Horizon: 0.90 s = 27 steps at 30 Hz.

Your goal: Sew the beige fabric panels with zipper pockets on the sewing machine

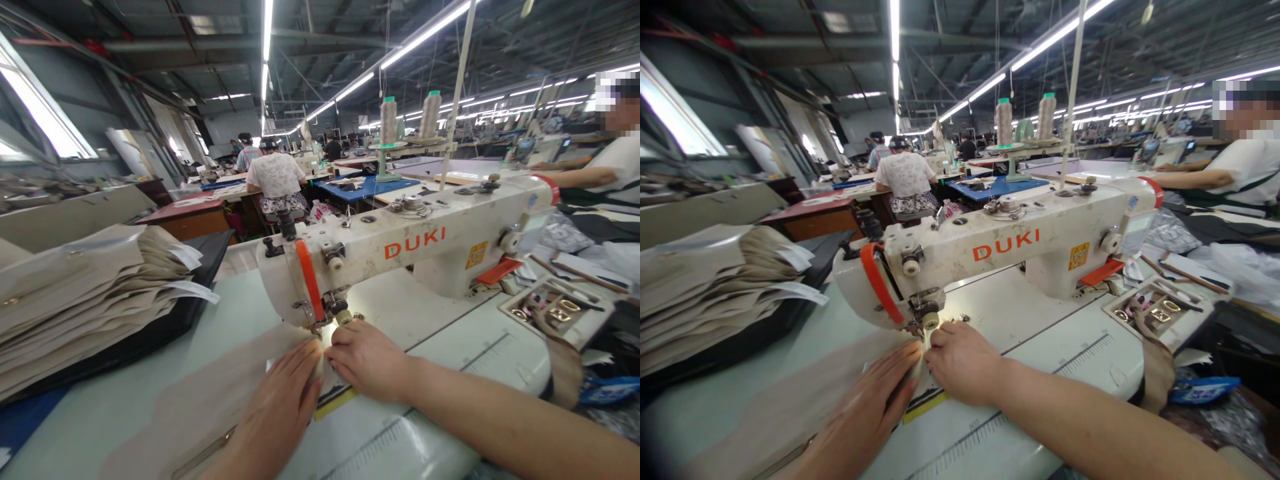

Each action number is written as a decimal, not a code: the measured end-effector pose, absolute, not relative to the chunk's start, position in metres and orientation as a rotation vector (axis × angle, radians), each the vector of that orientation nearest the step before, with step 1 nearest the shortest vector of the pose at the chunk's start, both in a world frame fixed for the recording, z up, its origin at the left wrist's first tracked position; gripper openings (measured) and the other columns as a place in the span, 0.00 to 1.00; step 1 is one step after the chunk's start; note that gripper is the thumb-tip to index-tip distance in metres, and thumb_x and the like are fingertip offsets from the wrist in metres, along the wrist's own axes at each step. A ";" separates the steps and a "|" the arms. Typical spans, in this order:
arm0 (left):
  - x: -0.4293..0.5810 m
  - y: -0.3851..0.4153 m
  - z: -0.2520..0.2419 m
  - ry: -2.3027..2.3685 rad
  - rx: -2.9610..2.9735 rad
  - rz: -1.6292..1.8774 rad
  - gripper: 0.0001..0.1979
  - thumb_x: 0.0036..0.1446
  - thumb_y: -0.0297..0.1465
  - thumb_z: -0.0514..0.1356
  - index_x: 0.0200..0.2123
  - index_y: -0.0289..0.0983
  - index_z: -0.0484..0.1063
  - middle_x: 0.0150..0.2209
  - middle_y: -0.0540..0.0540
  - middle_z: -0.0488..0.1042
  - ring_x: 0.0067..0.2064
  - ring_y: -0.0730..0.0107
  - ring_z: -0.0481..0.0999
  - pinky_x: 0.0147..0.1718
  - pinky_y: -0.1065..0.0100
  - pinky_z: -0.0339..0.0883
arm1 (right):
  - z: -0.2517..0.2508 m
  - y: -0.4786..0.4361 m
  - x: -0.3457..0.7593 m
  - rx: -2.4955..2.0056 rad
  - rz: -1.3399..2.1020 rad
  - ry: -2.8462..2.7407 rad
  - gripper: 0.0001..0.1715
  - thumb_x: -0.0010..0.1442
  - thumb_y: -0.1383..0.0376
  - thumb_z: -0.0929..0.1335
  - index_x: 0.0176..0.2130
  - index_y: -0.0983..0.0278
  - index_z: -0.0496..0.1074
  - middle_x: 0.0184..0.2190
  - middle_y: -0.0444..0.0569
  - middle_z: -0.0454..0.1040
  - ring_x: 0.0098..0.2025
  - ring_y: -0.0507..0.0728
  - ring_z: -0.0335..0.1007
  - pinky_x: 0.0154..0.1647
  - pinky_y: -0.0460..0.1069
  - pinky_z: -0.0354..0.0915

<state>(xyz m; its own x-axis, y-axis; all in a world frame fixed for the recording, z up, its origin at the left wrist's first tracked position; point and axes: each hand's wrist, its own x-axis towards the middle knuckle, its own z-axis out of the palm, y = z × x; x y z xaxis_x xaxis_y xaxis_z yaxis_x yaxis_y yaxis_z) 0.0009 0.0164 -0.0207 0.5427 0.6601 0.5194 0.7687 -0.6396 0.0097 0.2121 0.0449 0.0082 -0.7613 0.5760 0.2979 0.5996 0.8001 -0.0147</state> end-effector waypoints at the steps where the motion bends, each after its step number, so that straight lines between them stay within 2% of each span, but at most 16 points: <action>1: 0.001 0.017 -0.020 -1.193 -2.558 -0.717 0.16 0.67 0.33 0.52 0.51 0.34 0.74 0.51 0.38 0.79 0.50 0.56 0.80 0.49 0.55 0.77 | 0.008 0.045 0.212 -0.899 -0.119 -2.701 0.10 0.68 0.68 0.64 0.38 0.66 0.76 0.36 0.50 0.74 0.39 0.59 0.65 0.43 0.53 0.58; 7: -0.003 0.023 -0.022 -1.238 -2.594 -0.711 0.17 0.66 0.33 0.52 0.54 0.36 0.73 0.52 0.38 0.78 0.52 0.56 0.79 0.52 0.55 0.75 | 0.011 0.047 0.211 -0.901 -0.141 -2.709 0.12 0.68 0.68 0.64 0.36 0.66 0.76 0.34 0.51 0.74 0.38 0.58 0.66 0.43 0.53 0.59; 13: -0.007 0.035 -0.026 -1.372 -2.641 -0.689 0.18 0.66 0.35 0.52 0.54 0.37 0.74 0.55 0.37 0.76 0.56 0.52 0.77 0.54 0.50 0.73 | 0.013 0.048 0.211 -0.936 -0.129 -2.690 0.12 0.68 0.68 0.64 0.34 0.66 0.76 0.33 0.51 0.74 0.37 0.58 0.66 0.43 0.52 0.59; 17: -0.005 0.036 -0.020 -1.376 -2.654 -0.651 0.19 0.66 0.34 0.52 0.54 0.35 0.74 0.56 0.37 0.76 0.56 0.53 0.76 0.56 0.52 0.71 | 0.010 0.050 0.212 -0.940 -0.088 -2.660 0.13 0.68 0.68 0.64 0.35 0.66 0.76 0.34 0.50 0.75 0.37 0.58 0.66 0.43 0.52 0.59; 20: -0.011 0.020 -0.016 -1.408 -2.649 -0.573 0.20 0.66 0.33 0.52 0.56 0.34 0.72 0.57 0.37 0.75 0.57 0.54 0.75 0.56 0.52 0.71 | 0.007 0.048 0.215 -0.920 -0.053 -2.620 0.14 0.68 0.68 0.64 0.35 0.65 0.76 0.34 0.50 0.75 0.38 0.57 0.66 0.43 0.52 0.60; 23: -0.023 -0.012 -0.012 -1.437 -2.673 -0.492 0.21 0.66 0.31 0.52 0.60 0.38 0.70 0.60 0.40 0.72 0.60 0.57 0.73 0.57 0.53 0.70 | 0.006 0.045 0.218 -0.861 -0.008 -2.575 0.15 0.69 0.69 0.63 0.33 0.65 0.76 0.32 0.50 0.74 0.37 0.57 0.66 0.42 0.51 0.60; 27: -0.037 -0.051 0.000 -1.450 -2.643 -0.430 0.25 0.65 0.31 0.55 0.64 0.42 0.64 0.66 0.43 0.64 0.66 0.58 0.64 0.62 0.53 0.63 | 0.004 0.043 0.220 -0.756 0.064 -2.541 0.16 0.68 0.70 0.62 0.32 0.65 0.75 0.31 0.51 0.73 0.37 0.58 0.66 0.42 0.51 0.61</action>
